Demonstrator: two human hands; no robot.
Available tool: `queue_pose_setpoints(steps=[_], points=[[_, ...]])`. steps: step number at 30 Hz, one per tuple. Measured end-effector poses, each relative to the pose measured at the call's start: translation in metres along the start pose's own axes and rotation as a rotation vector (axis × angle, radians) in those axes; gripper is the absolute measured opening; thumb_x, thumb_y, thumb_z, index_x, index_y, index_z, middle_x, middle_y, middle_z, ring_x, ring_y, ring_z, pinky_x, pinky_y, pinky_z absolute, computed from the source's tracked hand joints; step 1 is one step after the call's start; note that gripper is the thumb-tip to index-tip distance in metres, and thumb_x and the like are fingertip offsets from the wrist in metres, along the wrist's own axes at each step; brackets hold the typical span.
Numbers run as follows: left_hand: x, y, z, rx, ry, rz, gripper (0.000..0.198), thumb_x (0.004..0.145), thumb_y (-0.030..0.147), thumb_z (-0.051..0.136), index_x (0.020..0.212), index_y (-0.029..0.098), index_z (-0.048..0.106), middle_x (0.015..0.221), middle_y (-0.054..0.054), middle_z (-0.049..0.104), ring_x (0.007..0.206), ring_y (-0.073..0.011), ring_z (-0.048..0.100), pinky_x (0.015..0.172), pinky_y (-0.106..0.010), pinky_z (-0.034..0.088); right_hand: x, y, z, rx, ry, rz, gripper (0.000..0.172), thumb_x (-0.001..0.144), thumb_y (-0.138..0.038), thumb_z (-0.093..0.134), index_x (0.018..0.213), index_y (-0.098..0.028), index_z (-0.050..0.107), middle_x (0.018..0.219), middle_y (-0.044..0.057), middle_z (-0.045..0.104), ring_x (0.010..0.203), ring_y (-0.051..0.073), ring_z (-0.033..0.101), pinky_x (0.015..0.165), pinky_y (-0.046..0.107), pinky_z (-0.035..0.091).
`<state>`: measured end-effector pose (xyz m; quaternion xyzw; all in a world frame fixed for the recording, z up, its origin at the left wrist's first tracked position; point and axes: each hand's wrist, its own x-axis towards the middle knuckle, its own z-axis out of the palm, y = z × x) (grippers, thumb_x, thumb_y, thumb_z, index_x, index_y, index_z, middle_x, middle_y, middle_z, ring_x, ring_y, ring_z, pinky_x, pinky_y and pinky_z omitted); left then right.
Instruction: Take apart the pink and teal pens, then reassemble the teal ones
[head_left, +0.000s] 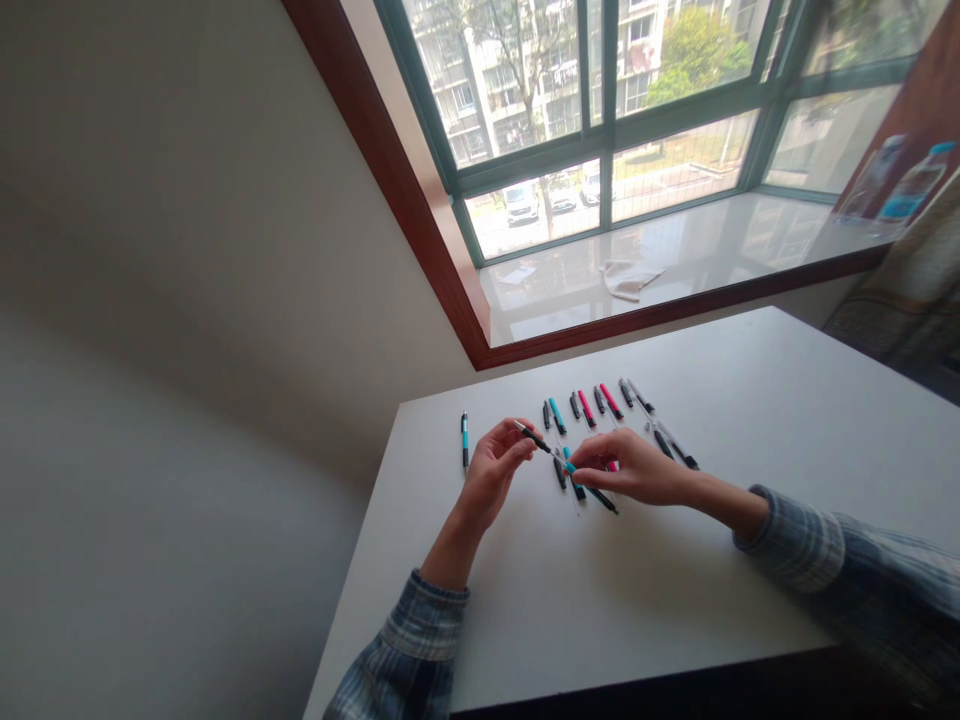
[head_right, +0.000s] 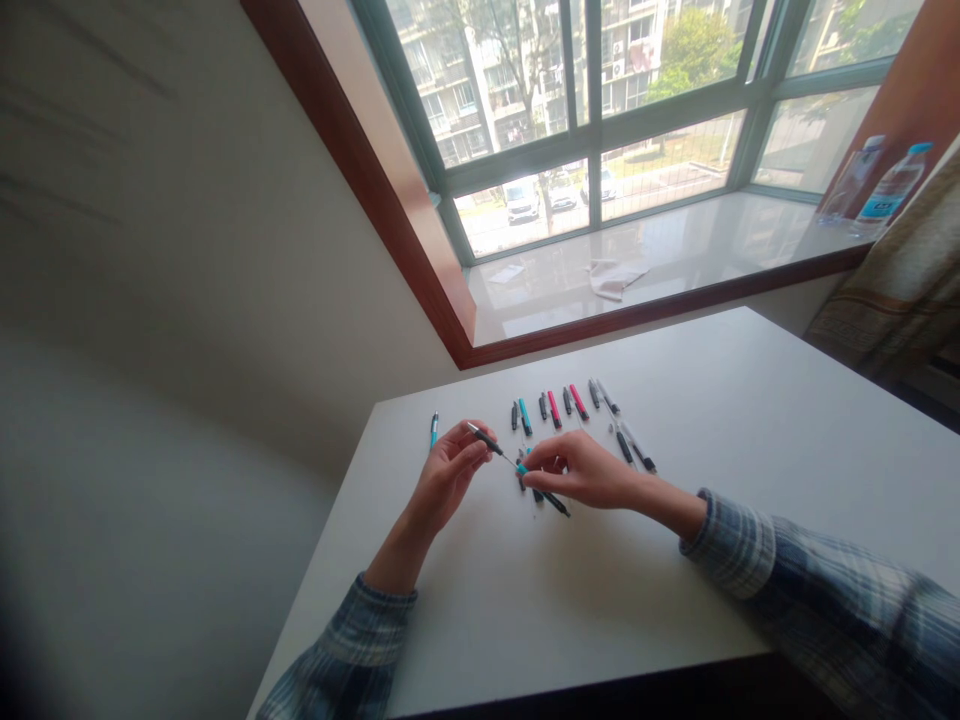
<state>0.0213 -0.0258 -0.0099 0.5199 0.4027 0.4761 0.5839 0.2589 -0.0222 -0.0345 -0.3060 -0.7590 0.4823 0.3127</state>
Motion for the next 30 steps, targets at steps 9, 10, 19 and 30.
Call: queue_pose_setpoints(steps=[9,10,19,30], points=[[-0.0045,-0.0033,0.0044,0.054,-0.120,0.020,0.015,0.084,0.028,0.078,0.095,0.019,0.072,0.095,-0.005,0.068,0.089,-0.0182,0.062,0.085,-0.030,0.050,-0.0007,-0.0006,-0.0001,0.002,0.001,-0.003,0.036,0.094,-0.050,0.068,0.097,-0.016,0.081,0.081,0.006,0.073,0.067,0.016,0.060,0.061,0.027,0.047],[-0.0048,-0.0032,0.0050,0.056,-0.126,0.021,0.016,0.084,0.028,0.078,0.095,0.018,0.072,0.095,-0.005,0.069,0.088,-0.0183,0.062,0.085,-0.030,0.050,-0.0006,-0.0004,0.0001,0.002,0.003,-0.003,0.036,0.094,-0.050,0.068,0.097,-0.016,0.081,0.081,0.006,0.073,0.067,0.016,0.060,0.061,0.027,0.047],[-0.0057,-0.0024,0.0058,0.076,-0.160,0.023,0.016,0.086,0.028,0.078,0.097,0.018,0.073,0.097,-0.007,0.069,0.088,-0.0186,0.063,0.085,-0.031,0.051,-0.0017,0.0022,0.0014,0.012,0.003,0.002,0.037,0.094,-0.051,0.068,0.097,-0.016,0.080,0.082,0.006,0.073,0.068,0.016,0.061,0.064,0.027,0.050],[-0.0058,-0.0018,0.0081,0.121,-0.174,0.032,0.022,0.085,0.032,0.080,0.099,0.016,0.073,0.097,-0.008,0.072,0.090,-0.0192,0.066,0.087,-0.031,0.053,-0.0006,-0.0007,0.0016,0.030,0.004,0.008,0.035,0.094,-0.050,0.068,0.098,-0.017,0.079,0.083,0.006,0.074,0.069,0.017,0.063,0.065,0.028,0.051]])
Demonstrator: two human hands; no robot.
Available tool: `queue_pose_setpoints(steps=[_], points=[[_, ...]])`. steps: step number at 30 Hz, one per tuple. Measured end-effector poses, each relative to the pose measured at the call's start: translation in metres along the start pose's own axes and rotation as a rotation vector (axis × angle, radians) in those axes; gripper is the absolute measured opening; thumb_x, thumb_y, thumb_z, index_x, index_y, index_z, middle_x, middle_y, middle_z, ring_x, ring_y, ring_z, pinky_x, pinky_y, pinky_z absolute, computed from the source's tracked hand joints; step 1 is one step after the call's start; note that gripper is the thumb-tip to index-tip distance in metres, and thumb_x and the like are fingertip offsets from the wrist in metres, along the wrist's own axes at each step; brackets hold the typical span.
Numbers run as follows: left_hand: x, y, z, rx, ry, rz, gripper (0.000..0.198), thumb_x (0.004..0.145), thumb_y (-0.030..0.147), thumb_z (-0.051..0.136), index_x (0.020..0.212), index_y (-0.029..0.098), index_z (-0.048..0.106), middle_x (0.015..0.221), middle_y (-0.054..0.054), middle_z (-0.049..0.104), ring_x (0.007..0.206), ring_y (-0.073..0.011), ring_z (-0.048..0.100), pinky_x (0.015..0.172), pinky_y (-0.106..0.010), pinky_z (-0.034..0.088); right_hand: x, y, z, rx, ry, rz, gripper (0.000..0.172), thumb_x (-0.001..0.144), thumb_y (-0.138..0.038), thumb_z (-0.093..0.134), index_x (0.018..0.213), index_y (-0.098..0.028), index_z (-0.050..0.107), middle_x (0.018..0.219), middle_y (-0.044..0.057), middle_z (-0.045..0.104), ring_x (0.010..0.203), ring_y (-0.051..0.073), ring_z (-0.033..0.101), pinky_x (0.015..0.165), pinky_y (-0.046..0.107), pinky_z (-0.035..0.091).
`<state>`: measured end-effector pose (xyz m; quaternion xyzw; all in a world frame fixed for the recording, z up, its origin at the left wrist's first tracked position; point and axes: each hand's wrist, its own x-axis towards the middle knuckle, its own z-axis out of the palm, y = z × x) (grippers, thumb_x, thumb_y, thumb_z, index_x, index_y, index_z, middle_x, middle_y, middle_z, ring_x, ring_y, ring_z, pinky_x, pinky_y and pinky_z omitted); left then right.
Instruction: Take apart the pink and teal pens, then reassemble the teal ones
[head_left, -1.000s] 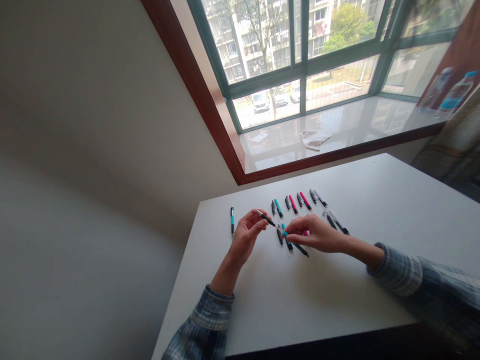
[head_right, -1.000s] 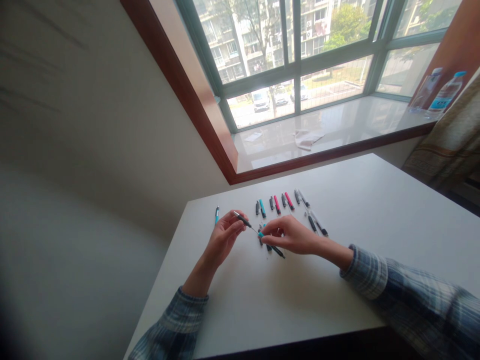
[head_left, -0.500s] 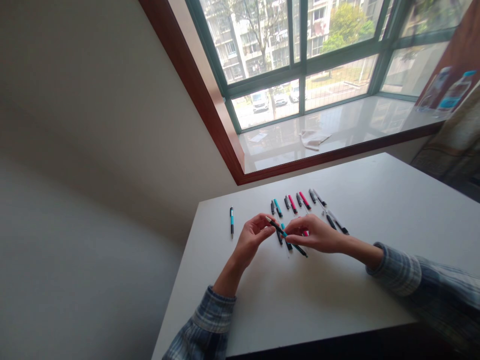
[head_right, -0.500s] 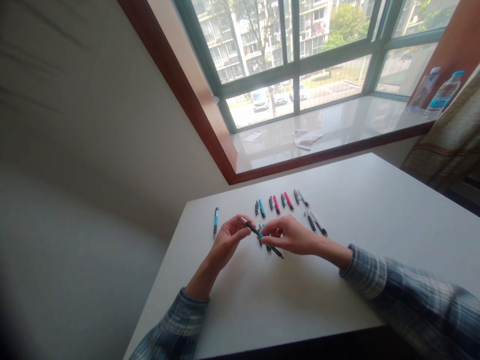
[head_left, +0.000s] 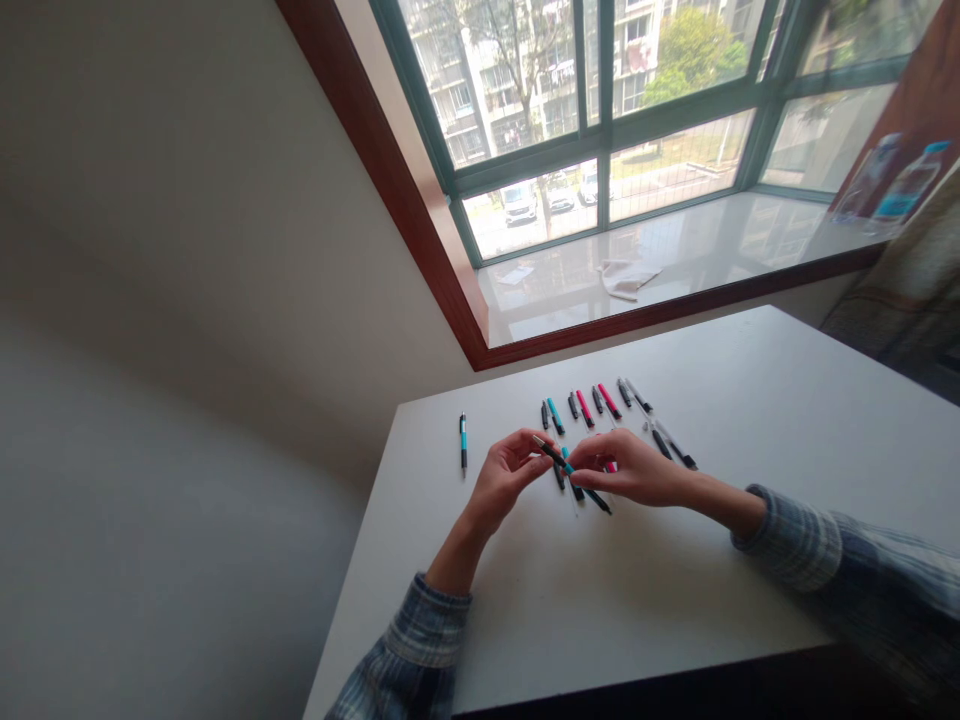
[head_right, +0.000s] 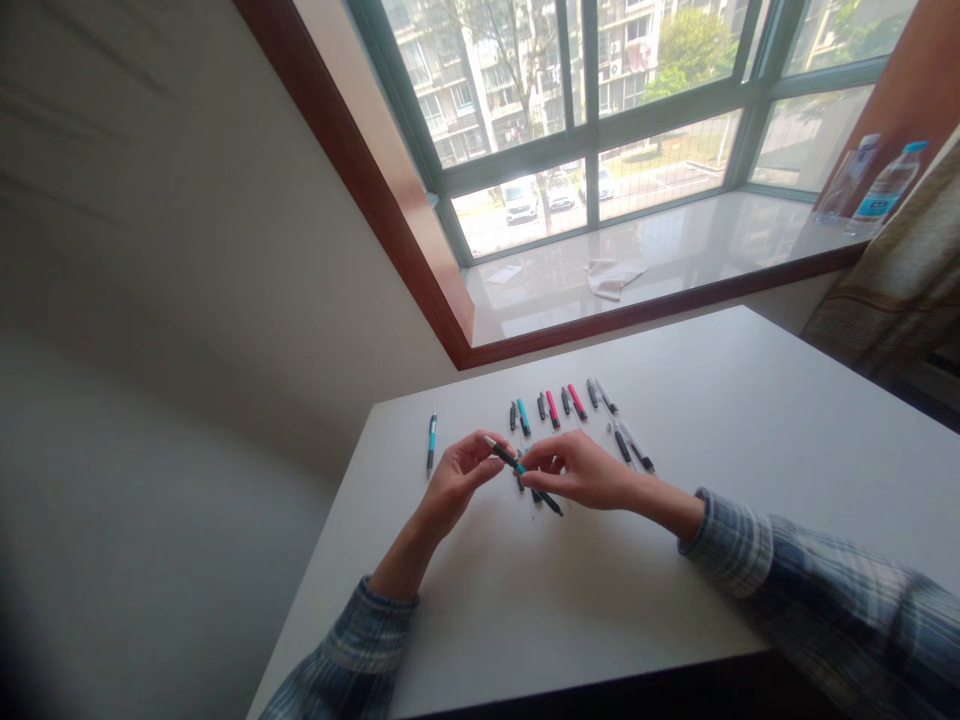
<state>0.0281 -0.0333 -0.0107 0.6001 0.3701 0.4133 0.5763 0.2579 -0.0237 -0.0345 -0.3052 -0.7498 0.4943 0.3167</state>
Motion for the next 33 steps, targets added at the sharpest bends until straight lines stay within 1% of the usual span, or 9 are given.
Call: queue_pose_setpoints(steps=[3,7,13,20,23,25,27,30,33], points=[[0.000,-0.002,0.000,0.000,0.013,0.004,0.029,0.086,0.032,0.079,0.110,0.017,0.073,0.105,-0.009,0.073,0.095,-0.0205,0.068,0.090,-0.033,0.054,0.001,-0.003,-0.001,0.018,0.010,-0.020,0.033,0.095,-0.048,0.067,0.098,-0.017,0.078,0.086,0.006,0.075,0.072,0.017,0.064,0.066,0.028,0.052],[0.001,-0.005,0.001,0.050,0.034,0.008,0.041,0.086,0.034,0.080,0.122,0.019,0.068,0.114,-0.011,0.072,0.098,-0.0211,0.069,0.091,-0.036,0.056,0.002,-0.006,-0.003,0.031,0.087,-0.052,0.028,0.094,-0.045,0.069,0.094,-0.018,0.076,0.086,0.004,0.074,0.076,0.018,0.066,0.068,0.028,0.054],[-0.002,-0.009,0.008,0.176,-0.028,-0.005,0.045,0.083,0.037,0.083,0.119,0.018,0.065,0.100,-0.008,0.074,0.090,-0.0209,0.072,0.084,-0.035,0.058,0.003,-0.005,-0.004,0.080,0.144,-0.073,0.028,0.093,-0.045,0.071,0.094,-0.018,0.075,0.090,0.005,0.074,0.083,0.021,0.070,0.075,0.032,0.058],[-0.003,-0.011,0.015,0.204,-0.031,-0.021,0.040,0.086,0.037,0.079,0.118,0.016,0.067,0.093,-0.008,0.077,0.084,-0.0210,0.073,0.080,-0.034,0.058,0.003,-0.003,-0.005,0.042,0.148,-0.068,0.029,0.091,-0.047,0.073,0.089,-0.018,0.074,0.084,0.004,0.073,0.076,0.018,0.066,0.069,0.030,0.055],[-0.002,-0.010,0.013,0.202,-0.043,-0.007,0.036,0.089,0.037,0.076,0.117,0.015,0.071,0.098,-0.010,0.077,0.087,-0.0211,0.072,0.080,-0.034,0.058,0.003,-0.003,-0.006,0.067,0.170,-0.063,0.032,0.092,-0.047,0.073,0.108,-0.020,0.074,0.094,0.006,0.074,0.085,0.021,0.069,0.075,0.032,0.057],[-0.002,-0.010,0.011,0.209,-0.029,-0.004,0.034,0.089,0.037,0.076,0.114,0.015,0.073,0.097,-0.010,0.076,0.085,-0.0202,0.071,0.079,-0.033,0.058,0.003,-0.002,-0.007,0.113,0.220,-0.050,0.043,0.093,-0.047,0.071,0.127,-0.022,0.067,0.100,0.007,0.074,0.091,0.022,0.070,0.078,0.034,0.059],[-0.003,-0.011,0.011,0.221,-0.004,-0.010,0.033,0.088,0.037,0.077,0.112,0.015,0.074,0.093,-0.009,0.076,0.082,-0.0193,0.070,0.078,-0.032,0.058,0.004,-0.001,-0.010,0.149,0.269,-0.043,0.050,0.095,-0.048,0.068,0.137,-0.022,0.062,0.100,0.007,0.072,0.091,0.022,0.069,0.078,0.034,0.059],[-0.005,-0.012,0.011,0.236,0.005,-0.025,0.033,0.087,0.038,0.077,0.112,0.015,0.075,0.093,-0.009,0.076,0.081,-0.0191,0.070,0.077,-0.032,0.058,0.004,0.000,-0.013,0.173,0.299,-0.053,0.047,0.097,-0.049,0.065,0.135,-0.020,0.065,0.099,0.007,0.071,0.088,0.021,0.068,0.075,0.033,0.058],[-0.005,-0.013,0.012,0.250,0.001,-0.031,0.033,0.087,0.038,0.078,0.110,0.015,0.076,0.093,-0.009,0.077,0.080,-0.0193,0.070,0.076,-0.032,0.058,0.005,-0.001,-0.015,0.174,0.301,-0.049,0.040,0.096,-0.049,0.066,0.123,-0.019,0.072,0.102,0.008,0.073,0.089,0.021,0.068,0.076,0.033,0.057]])
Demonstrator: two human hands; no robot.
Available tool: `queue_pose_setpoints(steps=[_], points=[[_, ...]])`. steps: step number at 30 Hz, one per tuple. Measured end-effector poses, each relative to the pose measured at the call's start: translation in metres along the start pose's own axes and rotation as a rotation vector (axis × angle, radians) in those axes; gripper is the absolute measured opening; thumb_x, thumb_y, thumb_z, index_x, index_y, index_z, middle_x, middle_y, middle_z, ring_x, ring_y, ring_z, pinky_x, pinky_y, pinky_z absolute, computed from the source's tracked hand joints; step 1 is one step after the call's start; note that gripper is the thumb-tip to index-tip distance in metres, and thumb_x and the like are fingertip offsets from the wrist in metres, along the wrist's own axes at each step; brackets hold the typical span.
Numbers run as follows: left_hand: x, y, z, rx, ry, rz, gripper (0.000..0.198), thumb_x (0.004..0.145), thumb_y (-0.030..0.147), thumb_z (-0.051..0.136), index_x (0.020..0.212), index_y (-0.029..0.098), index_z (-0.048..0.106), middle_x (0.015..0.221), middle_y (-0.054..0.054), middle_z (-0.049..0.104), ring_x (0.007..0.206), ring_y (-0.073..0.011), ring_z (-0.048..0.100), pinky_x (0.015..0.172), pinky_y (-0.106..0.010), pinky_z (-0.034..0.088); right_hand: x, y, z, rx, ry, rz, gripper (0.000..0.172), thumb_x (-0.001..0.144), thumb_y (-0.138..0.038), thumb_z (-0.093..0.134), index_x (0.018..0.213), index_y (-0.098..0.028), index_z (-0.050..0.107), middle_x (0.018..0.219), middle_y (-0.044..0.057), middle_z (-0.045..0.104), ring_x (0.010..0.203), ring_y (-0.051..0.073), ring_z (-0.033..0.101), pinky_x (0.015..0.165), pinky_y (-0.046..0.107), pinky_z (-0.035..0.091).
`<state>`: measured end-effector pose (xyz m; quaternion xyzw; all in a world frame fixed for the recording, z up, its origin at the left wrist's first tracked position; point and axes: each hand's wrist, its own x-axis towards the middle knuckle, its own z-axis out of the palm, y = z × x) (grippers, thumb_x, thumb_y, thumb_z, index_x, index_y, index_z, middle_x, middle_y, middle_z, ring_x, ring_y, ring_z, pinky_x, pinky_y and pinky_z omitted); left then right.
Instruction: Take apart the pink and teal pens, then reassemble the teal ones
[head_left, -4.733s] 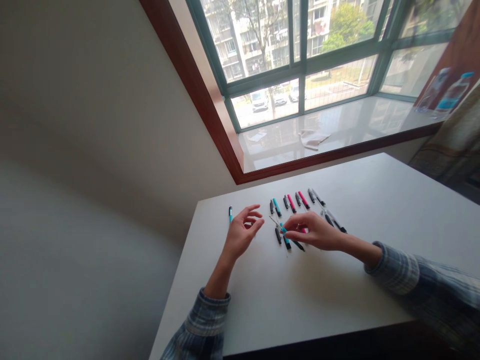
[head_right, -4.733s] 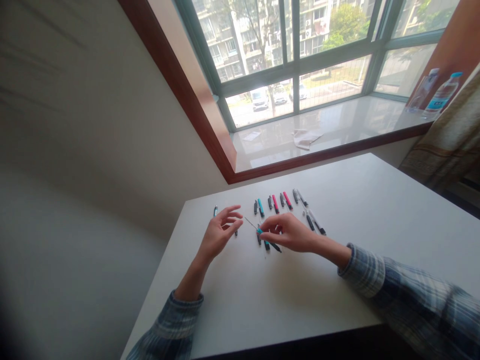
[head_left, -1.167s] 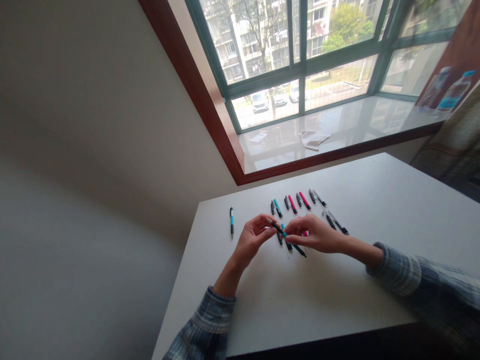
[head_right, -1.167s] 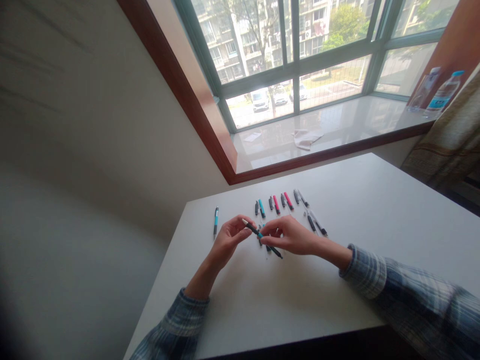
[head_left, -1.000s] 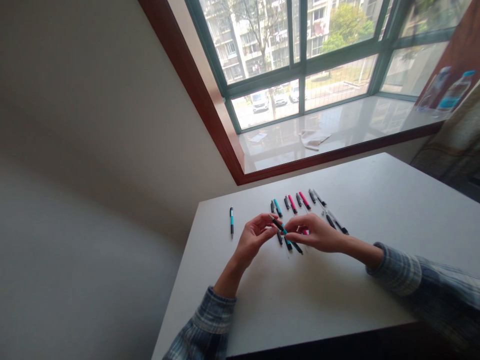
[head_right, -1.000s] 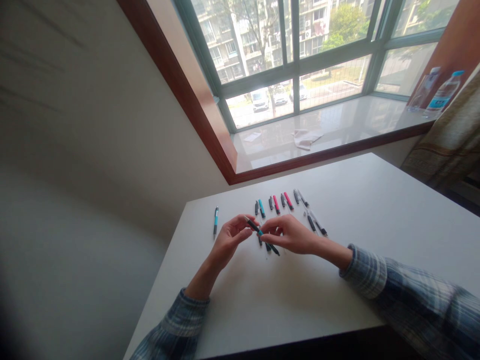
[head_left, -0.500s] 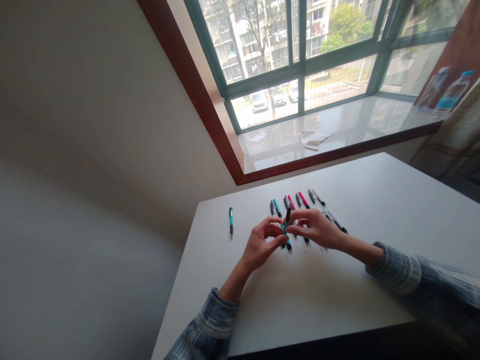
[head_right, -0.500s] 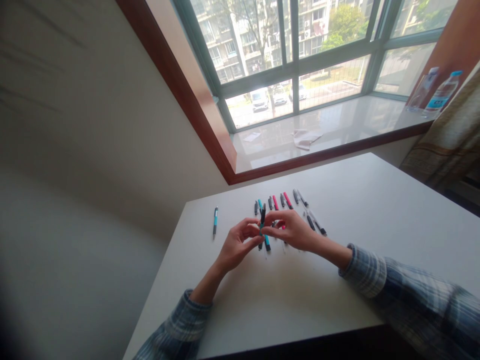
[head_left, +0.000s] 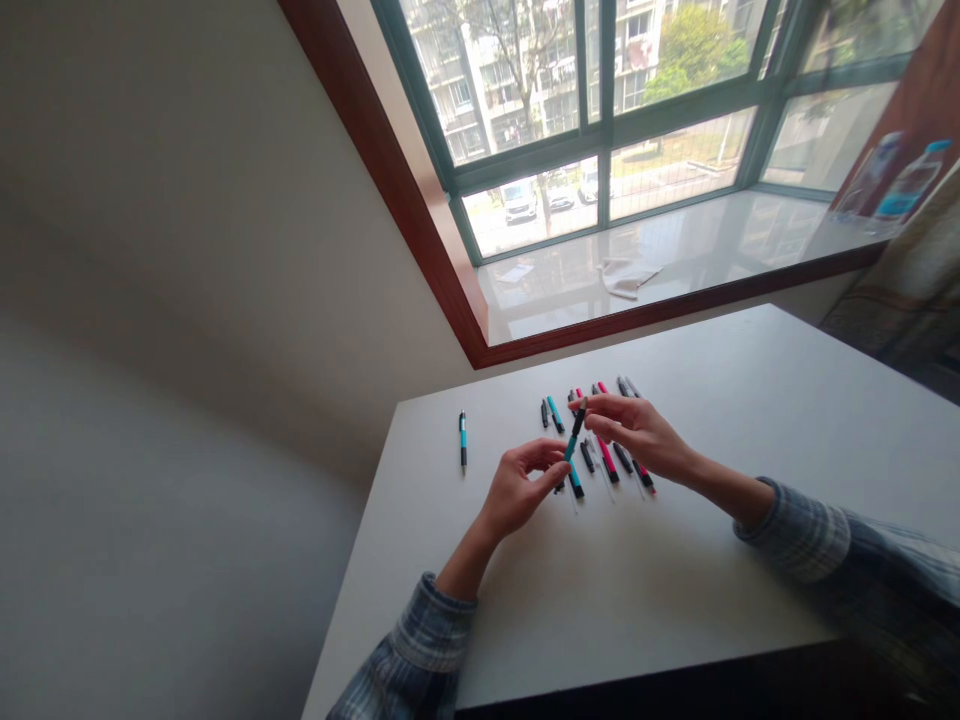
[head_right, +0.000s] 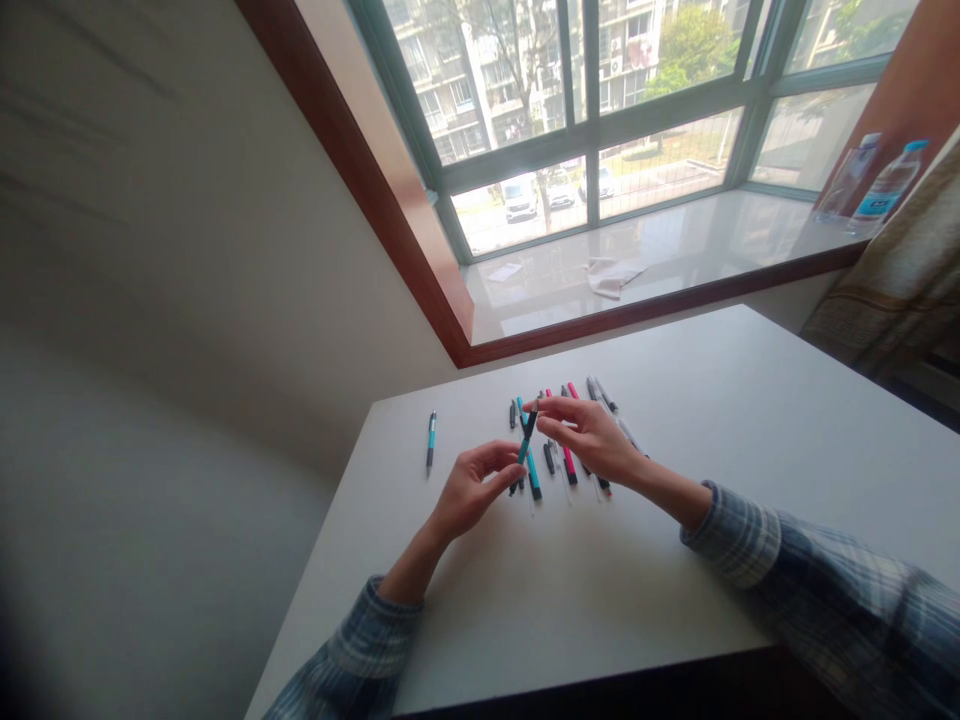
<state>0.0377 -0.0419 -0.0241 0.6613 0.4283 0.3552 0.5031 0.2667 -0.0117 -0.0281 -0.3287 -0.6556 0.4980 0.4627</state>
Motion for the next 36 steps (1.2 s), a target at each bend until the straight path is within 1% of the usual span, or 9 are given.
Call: queue_pose_setpoints(steps=[3,8,11,16,20,24,31,33,36], points=[[0.001,0.000,0.000,0.014,0.003,-0.001,0.032,0.087,0.039,0.077,0.109,0.016,0.077,0.093,-0.009,0.077,0.078,-0.0187,0.069,0.074,-0.031,0.058,0.000,-0.003,0.000,-0.007,-0.022,0.000,0.033,0.095,-0.049,0.067,0.106,-0.019,0.076,0.103,0.008,0.073,0.090,0.022,0.068,0.077,0.033,0.057],[0.003,-0.001,-0.002,0.017,-0.019,-0.001,0.031,0.088,0.041,0.076,0.105,0.016,0.078,0.095,-0.010,0.077,0.080,-0.0188,0.069,0.075,-0.031,0.057,0.000,-0.004,0.001,-0.041,-0.012,0.021,0.031,0.091,-0.050,0.072,0.090,-0.019,0.070,0.086,0.004,0.067,0.078,0.019,0.064,0.068,0.030,0.057],[0.003,-0.001,-0.003,0.013,-0.019,0.003,0.031,0.089,0.042,0.074,0.106,0.016,0.078,0.096,-0.010,0.076,0.082,-0.0193,0.068,0.077,-0.032,0.056,-0.001,-0.003,0.000,-0.059,-0.015,0.040,0.033,0.089,-0.051,0.073,0.096,-0.020,0.067,0.085,0.003,0.066,0.077,0.019,0.064,0.067,0.030,0.057],[0.004,-0.001,-0.004,0.027,0.032,0.027,0.029,0.091,0.041,0.072,0.107,0.018,0.077,0.101,-0.009,0.076,0.087,-0.0206,0.069,0.081,-0.033,0.056,0.000,-0.005,-0.001,-0.073,-0.010,0.009,0.041,0.091,-0.050,0.071,0.120,-0.022,0.065,0.093,0.005,0.067,0.085,0.020,0.067,0.073,0.033,0.060],[0.004,-0.001,-0.005,0.086,0.121,0.038,0.026,0.091,0.040,0.071,0.104,0.018,0.078,0.098,-0.008,0.076,0.088,-0.0208,0.069,0.080,-0.031,0.054,0.001,-0.005,-0.003,-0.136,0.001,-0.041,0.033,0.094,-0.051,0.066,0.105,-0.020,0.071,0.094,0.007,0.069,0.081,0.019,0.066,0.067,0.031,0.059],[0.005,0.000,-0.006,0.139,0.208,0.046,0.021,0.089,0.035,0.072,0.100,0.019,0.079,0.097,-0.006,0.077,0.091,-0.0210,0.068,0.083,-0.032,0.052,0.001,-0.001,-0.005,-0.293,0.026,-0.060,0.032,0.095,-0.050,0.065,0.093,-0.019,0.073,0.083,0.005,0.070,0.072,0.018,0.063,0.064,0.032,0.056],[0.006,-0.002,-0.009,0.129,0.258,0.013,0.021,0.087,0.036,0.073,0.096,0.018,0.079,0.092,-0.006,0.077,0.087,-0.0208,0.067,0.080,-0.032,0.050,0.001,0.002,-0.008,-0.255,0.008,-0.088,0.029,0.093,-0.046,0.069,0.107,-0.020,0.070,0.096,0.006,0.074,0.084,0.021,0.070,0.074,0.035,0.061],[0.006,-0.002,-0.010,0.119,0.263,0.013,0.022,0.087,0.036,0.073,0.096,0.017,0.079,0.093,-0.006,0.077,0.086,-0.0209,0.067,0.080,-0.032,0.050,0.002,0.003,-0.009,-0.309,0.008,-0.094,0.028,0.095,-0.047,0.067,0.099,-0.020,0.072,0.091,0.006,0.074,0.080,0.021,0.070,0.074,0.035,0.059],[0.005,-0.002,-0.010,0.114,0.245,0.028,0.022,0.087,0.036,0.073,0.097,0.018,0.079,0.094,-0.006,0.077,0.087,-0.0210,0.067,0.081,-0.032,0.050,0.003,0.005,-0.012,-0.434,-0.008,-0.076,0.037,0.099,-0.052,0.059,0.087,-0.019,0.073,0.077,0.004,0.072,0.066,0.018,0.065,0.062,0.032,0.053]])
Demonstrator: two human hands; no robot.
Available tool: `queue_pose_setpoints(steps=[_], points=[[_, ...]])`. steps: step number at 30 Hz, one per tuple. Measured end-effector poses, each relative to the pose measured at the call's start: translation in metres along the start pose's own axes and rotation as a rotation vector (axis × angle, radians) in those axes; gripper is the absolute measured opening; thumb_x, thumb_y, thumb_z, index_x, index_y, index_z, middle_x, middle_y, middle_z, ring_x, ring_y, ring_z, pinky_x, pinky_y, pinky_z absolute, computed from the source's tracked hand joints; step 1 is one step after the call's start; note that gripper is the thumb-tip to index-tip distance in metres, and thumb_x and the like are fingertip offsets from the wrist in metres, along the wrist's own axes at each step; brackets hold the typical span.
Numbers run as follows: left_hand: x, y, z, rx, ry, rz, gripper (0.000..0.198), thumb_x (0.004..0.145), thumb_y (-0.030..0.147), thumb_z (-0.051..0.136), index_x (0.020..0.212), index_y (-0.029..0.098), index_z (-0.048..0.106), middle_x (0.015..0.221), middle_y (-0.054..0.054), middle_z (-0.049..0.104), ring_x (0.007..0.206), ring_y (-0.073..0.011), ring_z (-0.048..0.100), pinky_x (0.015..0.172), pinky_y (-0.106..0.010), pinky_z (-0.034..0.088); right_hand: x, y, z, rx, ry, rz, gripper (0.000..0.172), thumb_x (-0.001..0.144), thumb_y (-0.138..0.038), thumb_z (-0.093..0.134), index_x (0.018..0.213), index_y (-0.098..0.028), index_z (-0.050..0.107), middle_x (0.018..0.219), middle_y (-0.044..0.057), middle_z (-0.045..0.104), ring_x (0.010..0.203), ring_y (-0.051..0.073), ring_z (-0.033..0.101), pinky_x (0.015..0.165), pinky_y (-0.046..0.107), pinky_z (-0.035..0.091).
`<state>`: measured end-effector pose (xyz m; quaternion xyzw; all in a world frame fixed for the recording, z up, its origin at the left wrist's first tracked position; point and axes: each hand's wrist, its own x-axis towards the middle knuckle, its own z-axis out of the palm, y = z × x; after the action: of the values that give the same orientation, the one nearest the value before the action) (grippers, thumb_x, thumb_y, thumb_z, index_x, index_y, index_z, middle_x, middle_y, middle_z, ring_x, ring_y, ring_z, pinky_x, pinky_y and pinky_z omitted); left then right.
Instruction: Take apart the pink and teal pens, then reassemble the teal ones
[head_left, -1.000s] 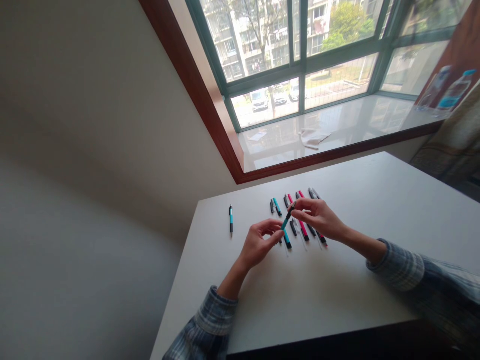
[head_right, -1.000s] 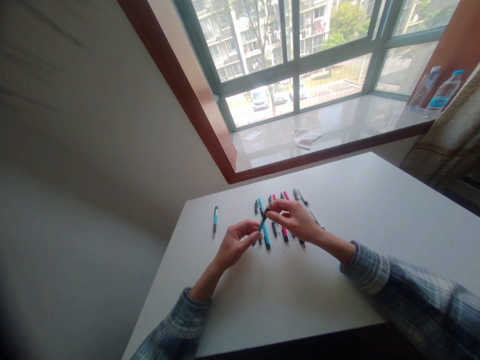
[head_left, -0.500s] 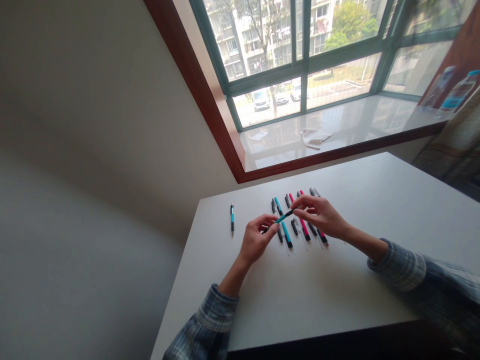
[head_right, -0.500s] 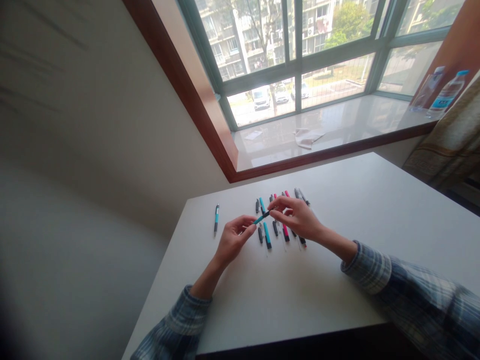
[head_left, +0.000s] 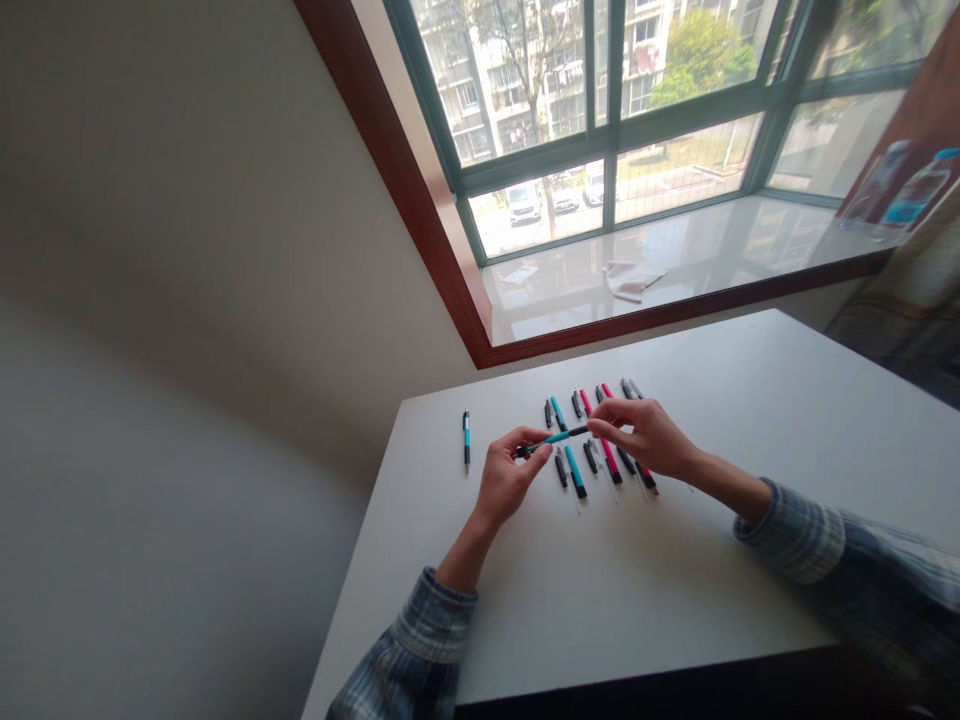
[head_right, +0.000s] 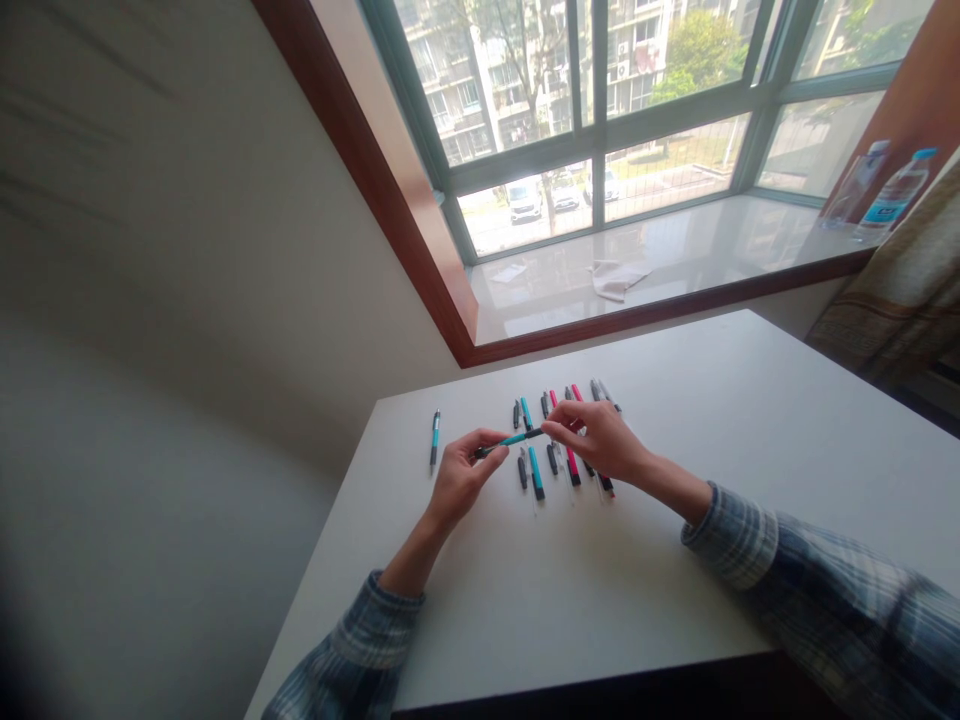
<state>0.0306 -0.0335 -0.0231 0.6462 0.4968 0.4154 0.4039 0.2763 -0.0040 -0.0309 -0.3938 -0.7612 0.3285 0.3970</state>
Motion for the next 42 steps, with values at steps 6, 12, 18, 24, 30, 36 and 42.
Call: queue_pose_setpoints(steps=[6,12,18,24,30,36,42], points=[[-0.0006,0.0010,0.0015,0.010,-0.004,0.023,0.020,0.087,0.035,0.074,0.097,0.019,0.081,0.096,-0.007,0.078,0.089,-0.0215,0.068,0.083,-0.032,0.050,0.0000,0.0001,-0.0010,0.020,-0.020,-0.008,0.035,0.099,-0.054,0.058,0.096,-0.021,0.070,0.086,0.005,0.073,0.072,0.019,0.067,0.063,0.032,0.054],[-0.0016,0.0023,0.0027,0.009,-0.002,0.022,0.019,0.087,0.034,0.074,0.097,0.019,0.080,0.095,-0.006,0.078,0.088,-0.0209,0.069,0.082,-0.032,0.050,-0.0001,-0.0008,-0.0004,0.026,-0.031,-0.044,0.030,0.099,-0.050,0.059,0.096,-0.021,0.068,0.086,0.005,0.072,0.077,0.020,0.068,0.073,0.036,0.059],[-0.0023,0.0053,0.0026,0.009,-0.006,0.033,0.019,0.088,0.034,0.074,0.097,0.019,0.080,0.097,-0.007,0.078,0.091,-0.0218,0.069,0.085,-0.033,0.051,0.0000,-0.0018,-0.0011,-0.035,-0.017,-0.032,0.032,0.100,-0.051,0.057,0.101,-0.021,0.067,0.087,0.006,0.072,0.073,0.020,0.066,0.066,0.034,0.056],[-0.0022,0.0029,0.0036,-0.004,-0.011,0.033,0.020,0.087,0.035,0.075,0.098,0.020,0.080,0.098,-0.007,0.079,0.092,-0.0225,0.069,0.086,-0.034,0.052,-0.0004,-0.0016,-0.0012,-0.073,0.001,-0.079,0.032,0.101,-0.047,0.055,0.086,-0.021,0.066,0.079,0.005,0.069,0.069,0.019,0.061,0.065,0.034,0.053],[-0.0024,-0.0001,0.0028,0.007,0.003,0.017,0.021,0.088,0.036,0.074,0.098,0.020,0.081,0.097,-0.007,0.079,0.090,-0.0223,0.069,0.084,-0.034,0.052,0.0002,-0.0026,-0.0014,0.025,-0.034,-0.062,0.029,0.096,-0.050,0.064,0.100,-0.022,0.067,0.090,0.006,0.071,0.074,0.020,0.066,0.065,0.033,0.056],[-0.0006,-0.0024,0.0007,-0.015,-0.005,0.016,0.022,0.087,0.037,0.076,0.099,0.019,0.081,0.097,-0.008,0.079,0.092,-0.0232,0.070,0.085,-0.035,0.052,0.0000,0.0005,-0.0016,0.019,-0.010,-0.049,0.029,0.097,-0.049,0.063,0.096,-0.021,0.071,0.085,0.005,0.072,0.074,0.020,0.066,0.066,0.034,0.056],[-0.0017,0.0014,0.0014,0.001,-0.011,0.029,0.021,0.087,0.036,0.076,0.099,0.020,0.082,0.099,-0.008,0.080,0.094,-0.0239,0.070,0.086,-0.035,0.052,-0.0001,0.0028,-0.0019,-0.019,-0.022,-0.017,0.033,0.099,-0.053,0.060,0.095,-0.021,0.068,0.084,0.005,0.071,0.070,0.019,0.063,0.063,0.032,0.053]])
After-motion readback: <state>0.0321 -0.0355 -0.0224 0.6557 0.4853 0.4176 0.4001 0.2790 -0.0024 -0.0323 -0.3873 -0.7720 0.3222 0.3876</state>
